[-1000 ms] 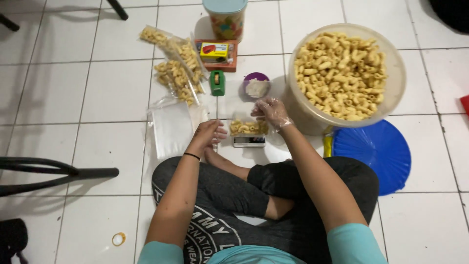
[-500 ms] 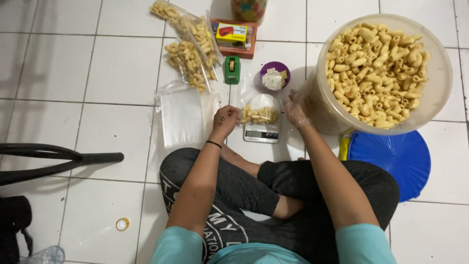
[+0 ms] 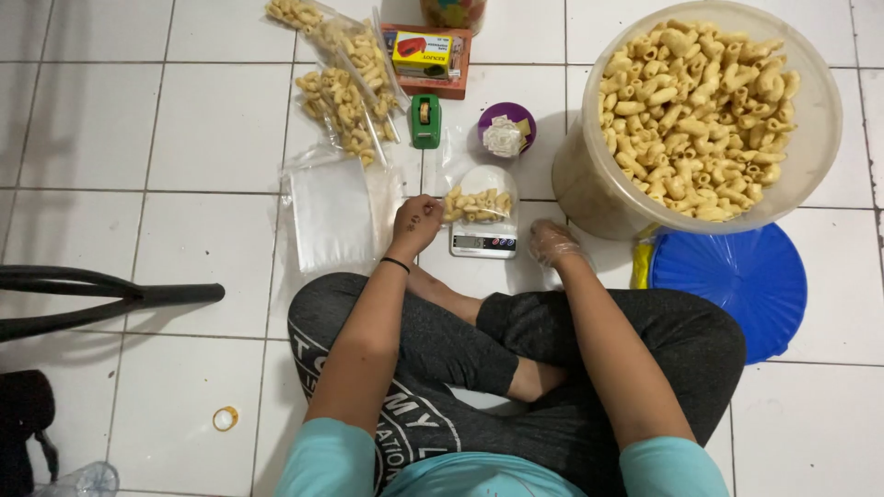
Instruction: Packaging snacks into small plastic bags and weighing them on a digital scale
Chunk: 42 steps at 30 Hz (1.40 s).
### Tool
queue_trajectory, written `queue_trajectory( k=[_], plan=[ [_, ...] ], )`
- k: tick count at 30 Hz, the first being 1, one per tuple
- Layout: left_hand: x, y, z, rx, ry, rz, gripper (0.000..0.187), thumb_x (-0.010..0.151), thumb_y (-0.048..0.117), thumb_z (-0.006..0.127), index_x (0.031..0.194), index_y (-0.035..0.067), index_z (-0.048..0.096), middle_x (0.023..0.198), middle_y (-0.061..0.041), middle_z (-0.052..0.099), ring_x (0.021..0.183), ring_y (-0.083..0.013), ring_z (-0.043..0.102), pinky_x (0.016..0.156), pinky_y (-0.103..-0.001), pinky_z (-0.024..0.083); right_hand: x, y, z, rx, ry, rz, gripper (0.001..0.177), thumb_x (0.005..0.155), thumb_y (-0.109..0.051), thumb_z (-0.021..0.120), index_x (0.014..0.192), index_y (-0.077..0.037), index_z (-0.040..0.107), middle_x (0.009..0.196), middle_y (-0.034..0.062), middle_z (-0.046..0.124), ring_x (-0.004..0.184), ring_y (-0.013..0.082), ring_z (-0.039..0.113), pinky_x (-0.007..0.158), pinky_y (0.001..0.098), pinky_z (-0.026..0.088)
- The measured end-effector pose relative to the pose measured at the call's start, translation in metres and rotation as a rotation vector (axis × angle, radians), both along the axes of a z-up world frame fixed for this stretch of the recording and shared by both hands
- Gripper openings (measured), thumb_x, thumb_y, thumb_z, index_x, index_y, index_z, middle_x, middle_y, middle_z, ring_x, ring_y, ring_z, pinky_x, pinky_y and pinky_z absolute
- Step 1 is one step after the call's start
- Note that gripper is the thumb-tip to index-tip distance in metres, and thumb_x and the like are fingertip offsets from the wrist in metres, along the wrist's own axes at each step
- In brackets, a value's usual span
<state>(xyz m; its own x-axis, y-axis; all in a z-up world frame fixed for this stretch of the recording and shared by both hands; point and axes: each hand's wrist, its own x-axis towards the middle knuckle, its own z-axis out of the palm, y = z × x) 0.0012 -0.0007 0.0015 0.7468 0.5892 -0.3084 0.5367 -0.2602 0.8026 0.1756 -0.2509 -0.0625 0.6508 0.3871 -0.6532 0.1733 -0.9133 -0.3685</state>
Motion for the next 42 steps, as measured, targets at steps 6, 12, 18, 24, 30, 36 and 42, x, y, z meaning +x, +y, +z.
queue_trajectory(
  k=[6, 12, 18, 24, 30, 36, 42],
  plan=[
    [0.002, -0.003, 0.007, -0.019, 0.006, -0.018, 0.025, 0.094, 0.025, 0.06, 0.104, 0.009, 0.075, 0.071, -0.005, 0.073, 0.073, -0.0212, 0.074, 0.074, -0.034, 0.055, -0.02, 0.0, 0.061, -0.009, 0.024, 0.149, 0.036, 0.098, -0.018, 0.057, 0.13, -0.003, 0.062, 0.123, 0.0316, 0.069, 0.121, 0.0466, 0.065, 0.106, 0.06, 0.049],
    [0.008, -0.002, -0.002, 0.0, 0.037, -0.061, 0.023, 0.092, 0.029, 0.06, 0.098, 0.014, 0.076, 0.077, -0.006, 0.075, 0.09, -0.0293, 0.074, 0.083, -0.039, 0.056, -0.001, 0.009, -0.01, 0.201, -0.153, -0.056, 0.037, 0.093, -0.028, 0.068, 0.127, -0.013, 0.065, 0.101, 0.016, 0.075, 0.099, 0.0318, 0.074, 0.088, 0.0508, 0.059],
    [0.005, -0.011, 0.017, -0.03, 0.055, -0.148, 0.027, 0.094, 0.028, 0.057, 0.1, 0.012, 0.077, 0.097, -0.016, 0.077, 0.108, -0.0417, 0.069, 0.095, -0.048, 0.054, -0.003, 0.058, 0.037, 0.673, -0.296, -0.282, 0.067, 0.091, -0.036, 0.083, 0.142, -0.005, 0.052, 0.123, 0.0194, 0.068, 0.116, 0.0318, 0.067, 0.095, 0.0456, 0.058],
    [0.002, -0.012, 0.02, -0.034, 0.079, -0.232, 0.03, 0.095, 0.027, 0.054, 0.096, 0.005, 0.075, 0.089, -0.021, 0.074, 0.099, -0.0434, 0.071, 0.089, -0.048, 0.056, 0.026, 0.083, -0.012, 0.51, -0.179, -0.442, 0.072, 0.084, -0.045, 0.087, 0.143, -0.019, 0.055, 0.116, 0.0, 0.072, 0.11, 0.0192, 0.069, 0.091, 0.0389, 0.059],
    [0.003, -0.014, 0.019, -0.076, 0.031, -0.245, 0.036, 0.099, 0.03, 0.051, 0.075, 0.01, 0.069, 0.063, -0.01, 0.066, 0.066, -0.0251, 0.065, 0.078, -0.037, 0.054, 0.026, 0.092, -0.025, 0.762, -0.118, -0.31, 0.02, 0.087, -0.021, 0.08, 0.107, -0.016, 0.08, 0.096, 0.0112, 0.076, 0.096, 0.0248, 0.072, 0.083, 0.0401, 0.057],
    [0.016, -0.027, 0.038, -0.465, -0.289, -0.052, 0.065, 0.106, 0.059, 0.047, 0.118, -0.002, 0.067, 0.095, -0.024, 0.074, 0.083, -0.031, 0.076, 0.078, -0.043, 0.06, -0.036, 0.061, 0.113, 0.872, -0.87, 0.206, 0.007, 0.092, -0.014, 0.072, 0.089, -0.009, 0.075, 0.078, 0.0134, 0.07, 0.078, 0.0344, 0.07, 0.069, 0.0459, 0.055],
    [0.006, -0.042, 0.051, -0.58, -0.371, 0.022, 0.053, 0.104, 0.044, 0.059, 0.122, -0.005, 0.067, 0.1, -0.025, 0.07, 0.081, -0.0278, 0.074, 0.073, -0.036, 0.063, -0.069, 0.036, 0.084, 0.958, -1.189, 0.515, 0.009, 0.084, -0.016, 0.078, 0.077, -0.016, 0.072, 0.081, 0.003, 0.066, 0.083, 0.0259, 0.067, 0.073, 0.0379, 0.053]
  ],
)
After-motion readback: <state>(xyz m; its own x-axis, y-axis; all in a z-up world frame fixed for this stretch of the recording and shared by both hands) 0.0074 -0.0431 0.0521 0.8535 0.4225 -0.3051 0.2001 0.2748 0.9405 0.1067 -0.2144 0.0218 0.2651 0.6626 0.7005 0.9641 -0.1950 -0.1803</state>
